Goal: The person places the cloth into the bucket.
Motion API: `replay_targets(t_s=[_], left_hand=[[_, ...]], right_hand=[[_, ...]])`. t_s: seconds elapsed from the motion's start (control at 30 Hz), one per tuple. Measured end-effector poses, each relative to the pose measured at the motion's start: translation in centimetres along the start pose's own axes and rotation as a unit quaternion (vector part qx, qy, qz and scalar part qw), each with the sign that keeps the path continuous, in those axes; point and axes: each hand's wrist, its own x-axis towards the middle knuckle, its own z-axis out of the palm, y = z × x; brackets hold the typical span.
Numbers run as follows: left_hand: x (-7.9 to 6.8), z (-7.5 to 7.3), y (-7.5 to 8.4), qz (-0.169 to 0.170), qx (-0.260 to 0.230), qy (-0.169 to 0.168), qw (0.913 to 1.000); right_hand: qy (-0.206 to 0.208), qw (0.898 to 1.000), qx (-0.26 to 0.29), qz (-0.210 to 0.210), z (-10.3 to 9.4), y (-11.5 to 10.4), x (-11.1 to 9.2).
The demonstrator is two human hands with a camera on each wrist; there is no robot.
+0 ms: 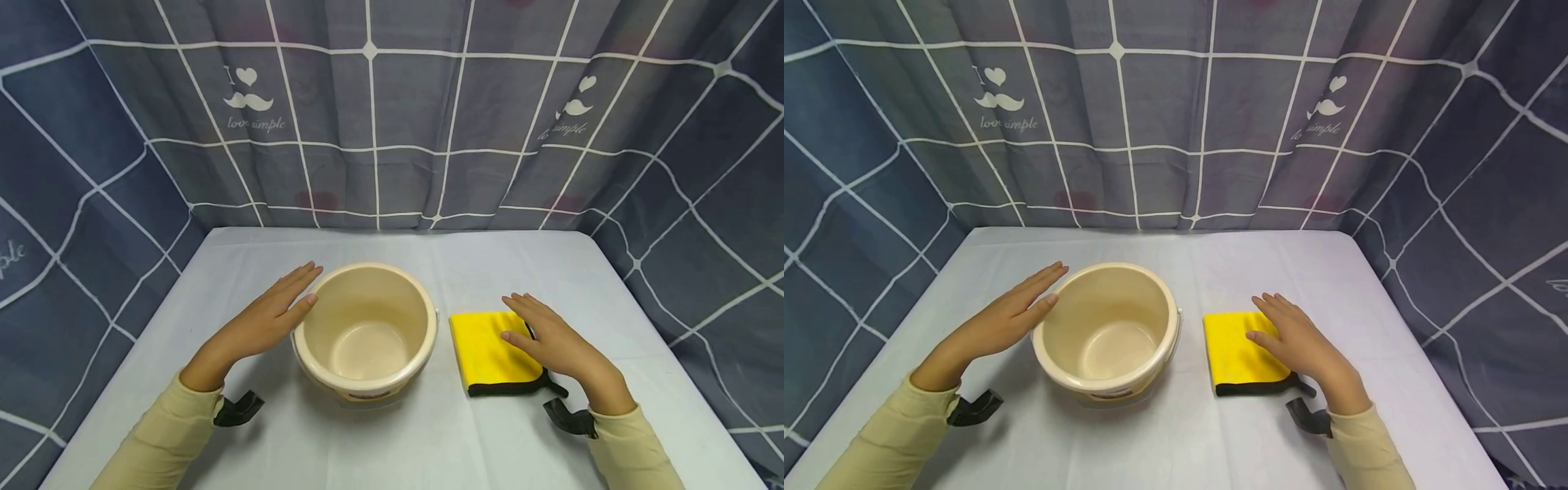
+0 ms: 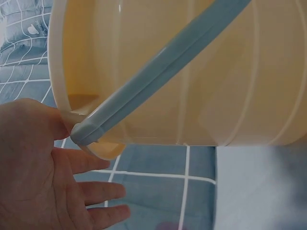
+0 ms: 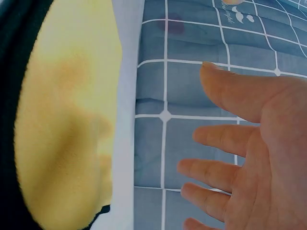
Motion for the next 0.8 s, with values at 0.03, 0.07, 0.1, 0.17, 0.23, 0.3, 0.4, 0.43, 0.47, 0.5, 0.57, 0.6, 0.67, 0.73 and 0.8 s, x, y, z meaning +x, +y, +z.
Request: replay_targets(t_s=[0.03,0.07,0.1,0.17,0.23,0.3,0.4,0.43,0.47,0.5,0.57,0.6,0.67,0.73,0.8], left_hand=[[-0.08,-0.02,-0.04,-0.001,0.000,0.001,1.0000],[-0.14,-0.03,-0.06,-0.001,-0.001,0.002,1.0000],[-0.20,-0.03,-0.09,-0.002,-0.002,0.003,1.0000],[-0.21,0.03,-0.18,0.000,-0.003,0.003,1.0000],[-0.13,0.12,-0.25,0.004,-0.004,0.002,1.0000],[-0.05,0.17,-0.25,0.006,-0.004,0.003,1.0000],[0.10,0.25,-0.19,0.007,-0.005,0.003,1.0000],[0.18,0.27,-0.15,0.007,-0.004,0.002,1.0000],[0.25,0.30,-0.11,0.006,-0.004,0.001,1.0000],[0.32,0.31,-0.08,0.005,-0.003,0.001,1.0000],[0.41,0.33,-0.03,0.001,-0.003,0.000,1.0000],[0.41,0.32,-0.02,0.000,-0.002,-0.001,1.0000],[0.32,0.32,-0.02,-0.003,-0.002,0.000,1.0000],[0.13,0.35,-0.05,-0.005,-0.005,0.000,1.0000],[-0.13,0.37,-0.08,-0.008,-0.008,0.000,0.9999]], right_hand=[[0.000,1.000,0.001,-0.001,0.08,-0.05,0.04],[0.000,1.000,0.002,-0.002,0.16,-0.06,0.07],[-0.002,1.000,0.002,-0.002,0.22,-0.08,0.10],[-0.003,1.000,0.001,0.001,0.30,-0.10,0.07],[-0.003,1.000,-0.002,0.004,0.31,-0.04,0.01],[-0.004,1.000,-0.004,0.005,0.29,0.00,-0.05],[-0.005,1.000,-0.002,0.007,0.31,0.04,-0.11],[-0.006,1.000,-0.002,0.009,0.32,0.05,-0.14],[-0.006,1.000,-0.001,0.012,0.33,0.07,-0.18],[-0.006,1.000,-0.001,0.014,0.35,0.09,-0.20],[-0.006,1.000,0.001,0.019,0.41,0.18,-0.25],[-0.007,1.000,0.001,0.020,0.46,0.25,-0.27],[-0.008,1.000,0.003,0.019,0.56,0.38,-0.24],[-0.009,1.000,0.004,0.019,0.74,0.51,-0.16],[-0.011,1.000,0.004,0.017,0.92,0.56,-0.03]])
